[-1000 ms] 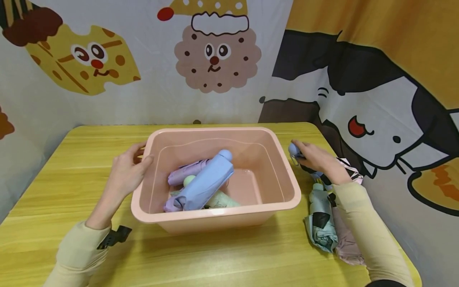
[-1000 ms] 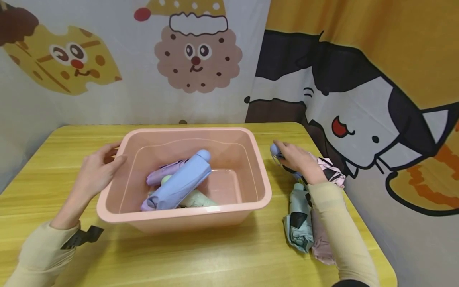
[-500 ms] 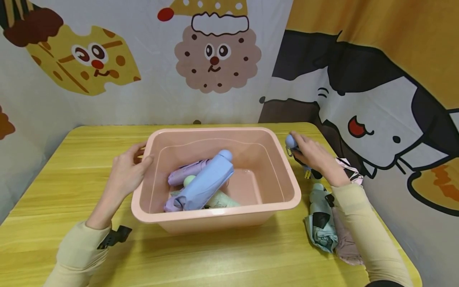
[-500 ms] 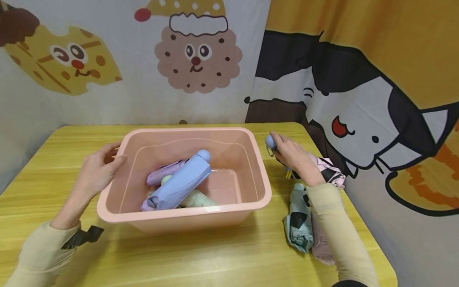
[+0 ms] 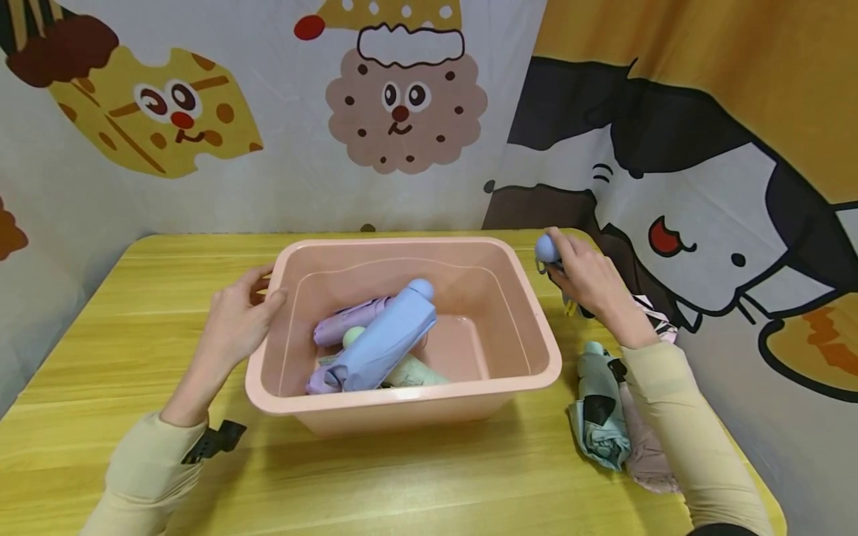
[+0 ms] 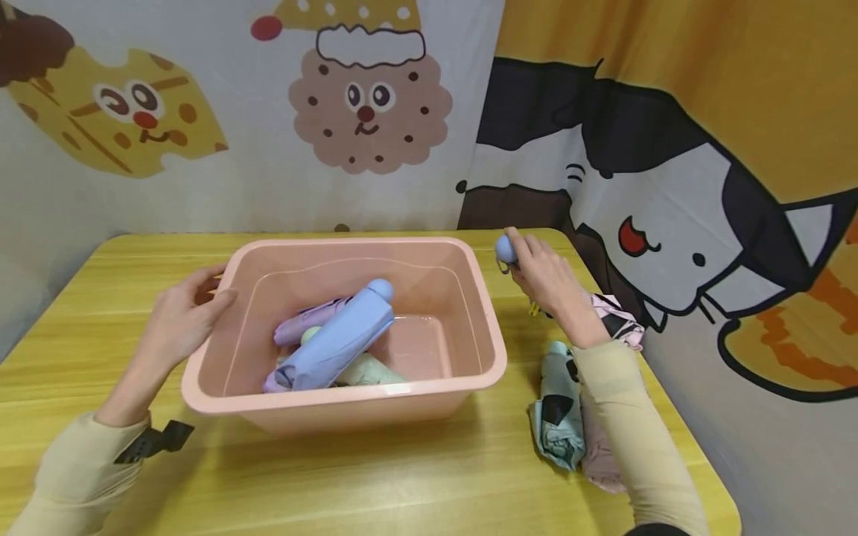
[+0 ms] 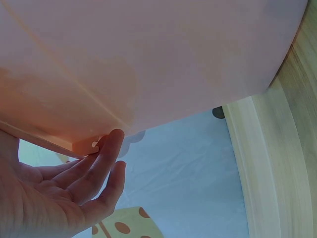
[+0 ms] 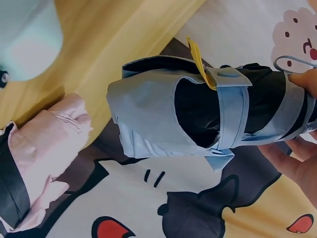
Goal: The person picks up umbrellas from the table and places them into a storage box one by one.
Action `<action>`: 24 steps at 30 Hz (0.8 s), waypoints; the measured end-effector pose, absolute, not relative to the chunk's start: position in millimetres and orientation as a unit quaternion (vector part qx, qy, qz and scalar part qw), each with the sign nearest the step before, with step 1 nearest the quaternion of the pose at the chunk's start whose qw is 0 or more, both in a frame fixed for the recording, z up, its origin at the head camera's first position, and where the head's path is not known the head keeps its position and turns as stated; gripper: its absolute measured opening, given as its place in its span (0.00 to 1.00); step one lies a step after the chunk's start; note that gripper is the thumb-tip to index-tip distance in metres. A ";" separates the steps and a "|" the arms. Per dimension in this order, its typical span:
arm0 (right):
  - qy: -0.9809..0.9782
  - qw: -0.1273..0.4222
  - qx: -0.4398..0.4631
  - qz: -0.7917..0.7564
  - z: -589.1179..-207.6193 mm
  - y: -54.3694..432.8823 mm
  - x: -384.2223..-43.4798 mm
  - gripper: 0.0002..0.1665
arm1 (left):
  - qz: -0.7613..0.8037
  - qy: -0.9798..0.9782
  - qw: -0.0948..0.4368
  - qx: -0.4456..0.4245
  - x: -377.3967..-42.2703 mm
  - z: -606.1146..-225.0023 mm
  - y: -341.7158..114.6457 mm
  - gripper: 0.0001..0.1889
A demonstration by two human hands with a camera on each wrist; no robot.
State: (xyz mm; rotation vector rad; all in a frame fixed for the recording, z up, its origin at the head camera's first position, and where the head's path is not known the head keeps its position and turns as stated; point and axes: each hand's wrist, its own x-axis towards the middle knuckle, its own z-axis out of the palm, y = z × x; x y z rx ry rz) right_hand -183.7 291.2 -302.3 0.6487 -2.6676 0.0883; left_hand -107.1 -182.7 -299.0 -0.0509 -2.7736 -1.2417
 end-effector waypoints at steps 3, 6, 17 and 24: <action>-0.951 0.208 0.226 0.032 -296.9 288.0 -181.7 0.37 | -0.407 -0.912 0.050 -0.016 -107.3 -298.9 -182.6 0.29; -0.946 0.226 0.231 0.032 -292.9 285.8 -179.9 0.36 | -0.406 -0.912 0.050 -0.015 -107.3 -298.9 -182.5 0.29; -0.921 0.294 0.255 0.016 -287.1 279.0 -175.0 0.37 | -0.406 -0.912 0.053 -0.016 -107.1 -300.3 -182.6 0.29; -0.882 0.366 0.297 -0.031 -280.2 270.9 -172.8 0.29 | -0.408 -0.911 0.058 -0.019 -106.4 -300.7 -182.8 0.29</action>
